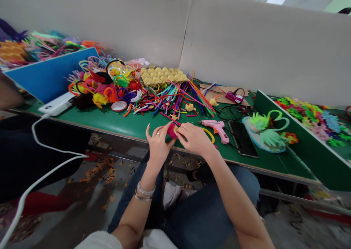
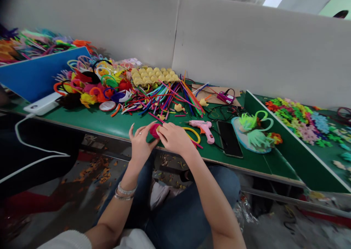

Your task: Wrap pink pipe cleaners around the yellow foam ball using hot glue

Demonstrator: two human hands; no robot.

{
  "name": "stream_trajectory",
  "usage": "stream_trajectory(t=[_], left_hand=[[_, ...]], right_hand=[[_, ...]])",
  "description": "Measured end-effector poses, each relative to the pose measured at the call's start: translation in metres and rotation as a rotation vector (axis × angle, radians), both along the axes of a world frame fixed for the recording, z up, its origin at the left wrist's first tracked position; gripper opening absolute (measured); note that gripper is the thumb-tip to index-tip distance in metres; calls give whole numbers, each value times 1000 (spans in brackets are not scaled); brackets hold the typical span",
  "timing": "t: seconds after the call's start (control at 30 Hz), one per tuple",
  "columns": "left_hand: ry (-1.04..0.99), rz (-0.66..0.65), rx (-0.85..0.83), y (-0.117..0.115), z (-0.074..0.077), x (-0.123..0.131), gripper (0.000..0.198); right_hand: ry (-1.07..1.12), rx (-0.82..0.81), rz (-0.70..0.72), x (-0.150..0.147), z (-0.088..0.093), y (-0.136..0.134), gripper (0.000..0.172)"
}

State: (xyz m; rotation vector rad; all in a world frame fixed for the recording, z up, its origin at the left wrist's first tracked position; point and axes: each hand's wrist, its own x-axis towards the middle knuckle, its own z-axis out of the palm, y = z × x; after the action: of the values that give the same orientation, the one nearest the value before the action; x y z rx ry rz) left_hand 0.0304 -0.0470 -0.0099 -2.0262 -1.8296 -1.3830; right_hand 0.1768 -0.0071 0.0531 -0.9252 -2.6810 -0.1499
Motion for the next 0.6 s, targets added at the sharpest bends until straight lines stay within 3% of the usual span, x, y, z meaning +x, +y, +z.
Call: stream_trajectory(t=[0.17,0.6], left_hand=[[-18,10,81,2,-7,4,35],[19,-57,38,5,-11,5,34]], right_hand=[[24,40,-8,1,1,-1,27],[23,23,-54,0,2,-3,23]])
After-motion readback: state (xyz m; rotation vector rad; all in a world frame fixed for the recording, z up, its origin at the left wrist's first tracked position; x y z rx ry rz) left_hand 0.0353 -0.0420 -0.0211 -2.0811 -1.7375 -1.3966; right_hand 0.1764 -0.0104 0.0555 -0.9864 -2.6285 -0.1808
